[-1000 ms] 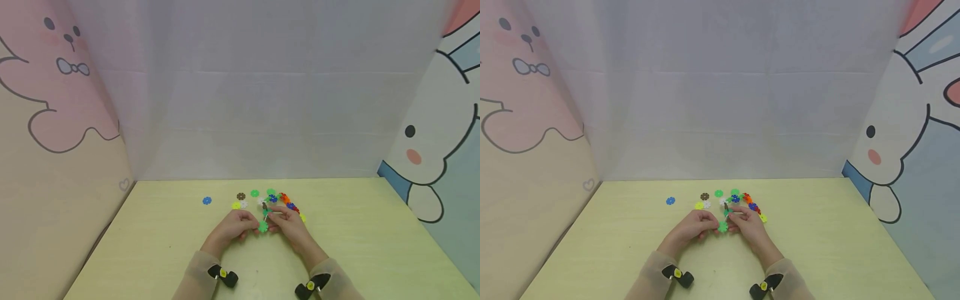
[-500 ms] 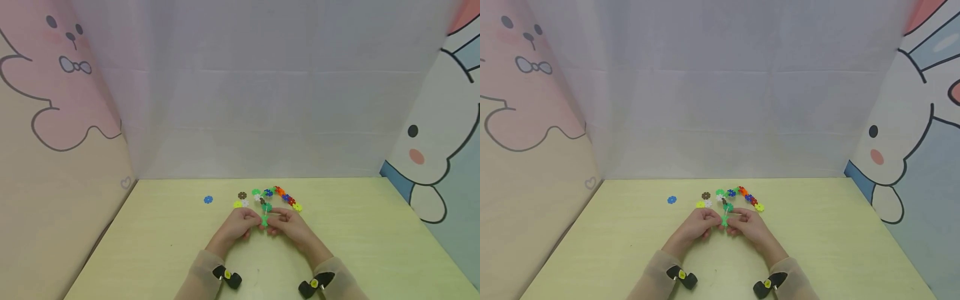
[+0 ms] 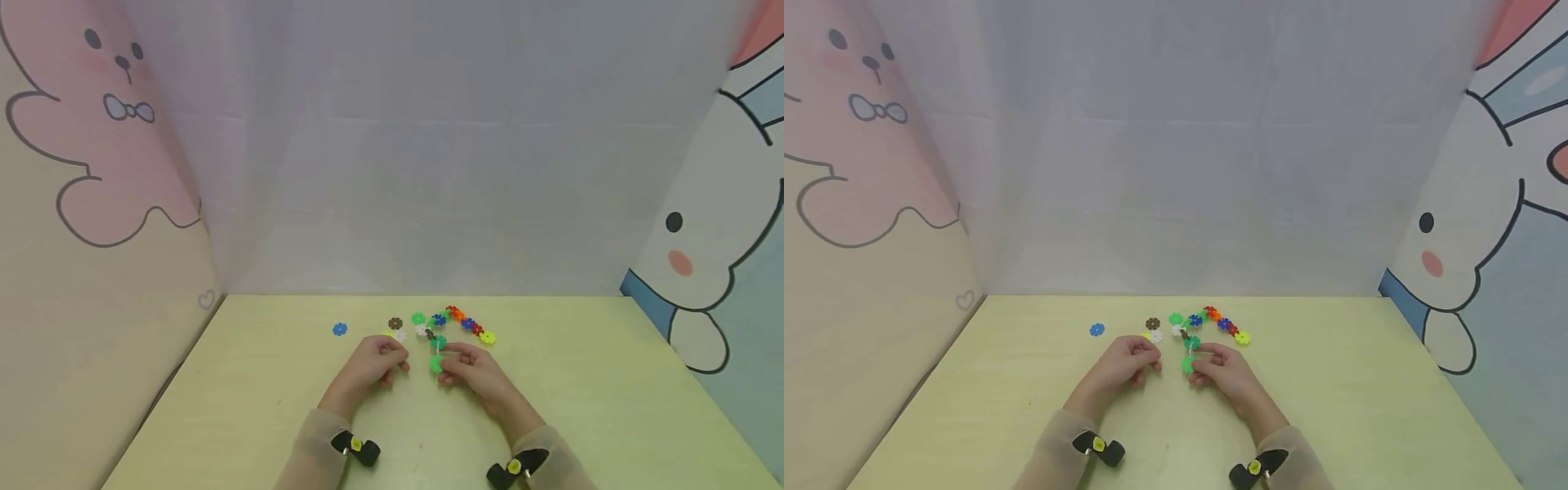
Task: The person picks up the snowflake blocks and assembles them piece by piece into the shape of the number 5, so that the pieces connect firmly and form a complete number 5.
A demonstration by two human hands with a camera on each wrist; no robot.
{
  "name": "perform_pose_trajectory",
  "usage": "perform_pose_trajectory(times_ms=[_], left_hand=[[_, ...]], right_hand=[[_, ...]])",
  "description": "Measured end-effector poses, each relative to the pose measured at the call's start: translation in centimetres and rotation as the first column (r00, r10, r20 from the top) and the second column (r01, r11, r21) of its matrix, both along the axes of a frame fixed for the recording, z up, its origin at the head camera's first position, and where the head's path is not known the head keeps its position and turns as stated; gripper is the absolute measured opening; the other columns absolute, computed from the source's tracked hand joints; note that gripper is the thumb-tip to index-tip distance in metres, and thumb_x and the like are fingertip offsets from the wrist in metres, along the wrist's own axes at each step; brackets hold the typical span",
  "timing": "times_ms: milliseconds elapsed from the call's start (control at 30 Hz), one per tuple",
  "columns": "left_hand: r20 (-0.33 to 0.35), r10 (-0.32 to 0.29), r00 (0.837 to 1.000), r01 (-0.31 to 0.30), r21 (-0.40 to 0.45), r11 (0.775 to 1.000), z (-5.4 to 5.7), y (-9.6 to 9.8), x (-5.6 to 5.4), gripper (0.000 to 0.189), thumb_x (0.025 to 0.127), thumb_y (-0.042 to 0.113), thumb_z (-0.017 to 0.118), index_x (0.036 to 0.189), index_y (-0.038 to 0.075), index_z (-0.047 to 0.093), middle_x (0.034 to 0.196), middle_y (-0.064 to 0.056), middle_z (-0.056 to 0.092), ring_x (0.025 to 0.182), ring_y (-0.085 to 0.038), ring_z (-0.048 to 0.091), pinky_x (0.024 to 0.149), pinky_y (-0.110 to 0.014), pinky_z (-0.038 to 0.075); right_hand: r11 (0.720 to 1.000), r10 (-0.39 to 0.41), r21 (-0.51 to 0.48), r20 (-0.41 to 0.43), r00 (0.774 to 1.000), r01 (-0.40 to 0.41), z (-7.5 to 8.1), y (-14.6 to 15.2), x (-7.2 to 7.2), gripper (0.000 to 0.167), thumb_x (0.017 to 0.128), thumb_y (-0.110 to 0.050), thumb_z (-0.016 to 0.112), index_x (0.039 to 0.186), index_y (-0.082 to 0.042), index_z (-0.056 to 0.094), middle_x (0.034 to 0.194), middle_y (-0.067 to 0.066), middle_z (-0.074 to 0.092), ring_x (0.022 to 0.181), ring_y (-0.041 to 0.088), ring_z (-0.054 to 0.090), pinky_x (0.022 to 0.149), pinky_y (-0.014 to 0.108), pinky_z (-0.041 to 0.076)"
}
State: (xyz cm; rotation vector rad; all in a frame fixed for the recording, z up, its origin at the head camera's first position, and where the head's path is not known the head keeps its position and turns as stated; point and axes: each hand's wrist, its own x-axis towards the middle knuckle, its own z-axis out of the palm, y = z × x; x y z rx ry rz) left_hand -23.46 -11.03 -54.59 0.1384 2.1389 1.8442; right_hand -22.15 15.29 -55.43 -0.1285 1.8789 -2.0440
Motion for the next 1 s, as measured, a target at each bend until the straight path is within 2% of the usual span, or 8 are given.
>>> perform_pose_trajectory(times_ms=[100, 167, 233, 333, 433, 567, 700, 1000], left_hand=[[-0.054, 0.097, 0.994, -0.099, -0.041, 0.994, 0.4, -1.9, -0.5, 0.016, 0.106, 0.014, 0.07, 0.108, -0.001, 0.072, 0.09, -0.01, 0.079, 0.052, -0.01, 0.051, 0.052, -0.024, 0.044], [-0.121, 0.18, 0.976, -0.192, -0.105, 0.976, 0.8, -3.3, -0.8, 0.015, 0.106, 0.014, 0.07, 0.108, 0.0, 0.072, 0.09, -0.009, 0.079, 0.054, -0.012, 0.054, 0.052, -0.025, 0.045], [-0.187, 0.267, 0.945, -0.3, -0.178, 0.937, 1.0, -4.5, -1.0, 0.014, 0.105, 0.016, 0.069, 0.109, 0.002, 0.073, 0.093, -0.008, 0.078, 0.058, -0.015, 0.06, 0.056, -0.027, 0.048], [-0.256, 0.363, 0.896, -0.429, -0.282, 0.858, 0.9, -6.2, -1.2, 0.019, 0.105, 0.019, 0.069, 0.117, 0.005, 0.074, 0.102, -0.008, 0.077, 0.074, -0.021, 0.069, 0.067, -0.033, 0.055], [-0.285, 0.398, 0.872, -0.483, -0.364, 0.797, 0.3, -7.5, -1.4, 0.034, 0.104, 0.022, 0.068, 0.134, 0.004, 0.07, 0.11, -0.011, 0.072, 0.091, -0.027, 0.068, 0.08, -0.042, 0.056], [-0.308, 0.368, 0.878, -0.475, -0.456, 0.752, -0.5, -8.5, -1.7, 0.06, 0.101, 0.021, 0.067, 0.155, 0.0, 0.054, 0.108, -0.016, 0.064, 0.095, -0.031, 0.059, 0.087, -0.048, 0.05], [-0.314, 0.315, 0.896, -0.439, -0.513, 0.738, -0.9, -9.0, -1.8, 0.07, 0.098, 0.021, 0.065, 0.159, -0.006, 0.046, 0.105, -0.016, 0.059, 0.091, -0.03, 0.054, 0.084, -0.047, 0.047], [-0.324, 0.236, 0.916, -0.389, -0.573, 0.721, -1.4, -9.2, -2.1, 0.059, 0.099, 0.022, 0.066, 0.151, -0.006, 0.059, 0.084, -0.006, 0.055, 0.073, -0.021, 0.046, 0.067, -0.035, 0.038]], right_hand=[[1.0, 0.009, -0.006, 0.007, 1.0, -0.009, 0.0, 0.1, 0.1, 0.053, 0.107, -0.004, 0.068, 0.151, 0.015, 0.047, 0.103, 0.011, 0.078, 0.088, 0.017, 0.077, 0.081, 0.027, 0.063], [1.0, 0.011, -0.012, 0.005, 1.0, -0.011, 0.1, 0.1, 0.1, 0.052, 0.107, -0.004, 0.068, 0.151, 0.015, 0.047, 0.104, 0.012, 0.078, 0.087, 0.017, 0.077, 0.081, 0.027, 0.063], [1.0, 0.013, -0.016, 0.005, 1.0, -0.013, 0.2, 0.1, 0.1, 0.052, 0.107, -0.005, 0.068, 0.151, 0.014, 0.047, 0.104, 0.012, 0.078, 0.087, 0.017, 0.078, 0.081, 0.027, 0.063], [1.0, 0.017, -0.015, 0.001, 1.0, -0.017, 0.4, 0.0, 0.2, 0.052, 0.107, -0.006, 0.069, 0.15, 0.014, 0.048, 0.104, 0.012, 0.078, 0.087, 0.017, 0.078, 0.08, 0.027, 0.063], [1.0, 0.015, -0.009, 0.003, 1.0, -0.015, 0.5, 0.0, 0.1, 0.051, 0.107, -0.005, 0.068, 0.15, 0.014, 0.048, 0.104, 0.011, 0.078, 0.087, 0.017, 0.078, 0.08, 0.027, 0.063], [1.0, 0.01, -0.007, 0.006, 1.0, -0.01, 0.4, 0.0, 0.0, 0.048, 0.106, -0.003, 0.068, 0.148, 0.014, 0.05, 0.102, 0.01, 0.078, 0.086, 0.017, 0.078, 0.08, 0.027, 0.063], [1.0, 0.017, -0.002, 0.004, 1.0, -0.017, 0.2, -0.1, 0.0, 0.047, 0.106, -0.003, 0.068, 0.147, 0.014, 0.051, 0.101, 0.011, 0.078, 0.087, 0.017, 0.078, 0.08, 0.027, 0.062], [1.0, 0.025, -0.002, 0.001, 1.0, -0.025, -0.1, -0.1, 0.0, 0.046, 0.106, -0.003, 0.068, 0.146, 0.014, 0.052, 0.101, 0.012, 0.077, 0.086, 0.017, 0.077, 0.08, 0.027, 0.062]])
